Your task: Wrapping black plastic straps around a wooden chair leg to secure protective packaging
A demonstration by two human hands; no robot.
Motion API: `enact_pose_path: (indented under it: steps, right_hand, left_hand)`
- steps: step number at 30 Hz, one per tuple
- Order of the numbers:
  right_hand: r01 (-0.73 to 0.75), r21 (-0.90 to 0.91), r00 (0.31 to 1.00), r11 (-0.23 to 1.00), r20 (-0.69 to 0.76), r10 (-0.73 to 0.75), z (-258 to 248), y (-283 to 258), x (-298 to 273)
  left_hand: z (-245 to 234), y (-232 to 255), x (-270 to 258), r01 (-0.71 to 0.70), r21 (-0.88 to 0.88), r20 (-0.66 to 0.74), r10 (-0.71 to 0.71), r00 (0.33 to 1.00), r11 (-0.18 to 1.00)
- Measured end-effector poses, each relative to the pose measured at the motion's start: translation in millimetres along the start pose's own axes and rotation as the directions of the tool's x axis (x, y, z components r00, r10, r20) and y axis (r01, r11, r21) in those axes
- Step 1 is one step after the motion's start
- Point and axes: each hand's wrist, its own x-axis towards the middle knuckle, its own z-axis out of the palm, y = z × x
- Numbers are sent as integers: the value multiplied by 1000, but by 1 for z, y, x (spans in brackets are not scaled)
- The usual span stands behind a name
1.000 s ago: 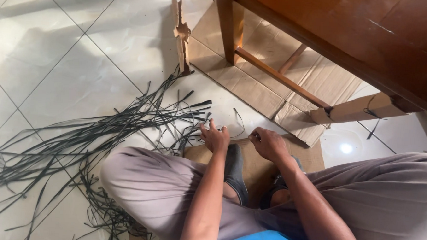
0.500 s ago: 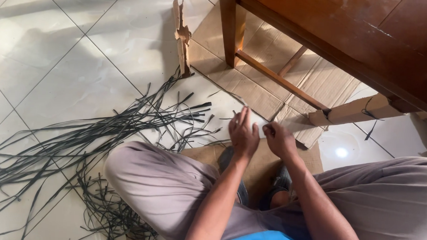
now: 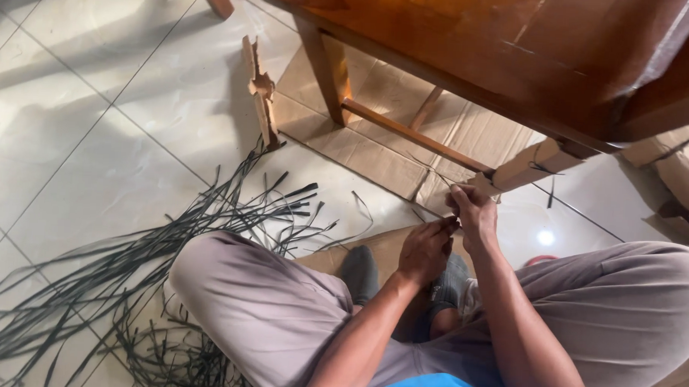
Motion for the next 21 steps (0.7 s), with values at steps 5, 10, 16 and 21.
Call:
enact_pose_path:
  steps: [5,10,16,21]
  right_hand:
    - [-62,53,985,997,-155,69,-49,46,36]
    - [-151,175,928,973,-313,201,-108,67,54]
    - [31,363,815,931,-548,187,-150,52,65]
    - [136,293,924,947,-382,-15,-117,-30,45]
  left_hand:
    - [-4,36,34,67,-168,-101,-85,991,984]
    - [22,58,74,88,-420,-163,-170,972,903]
    - [64,66,101,110,-605,-37,-166,985,788]
    - [90,56,113,216,-652,0,-285,958,727]
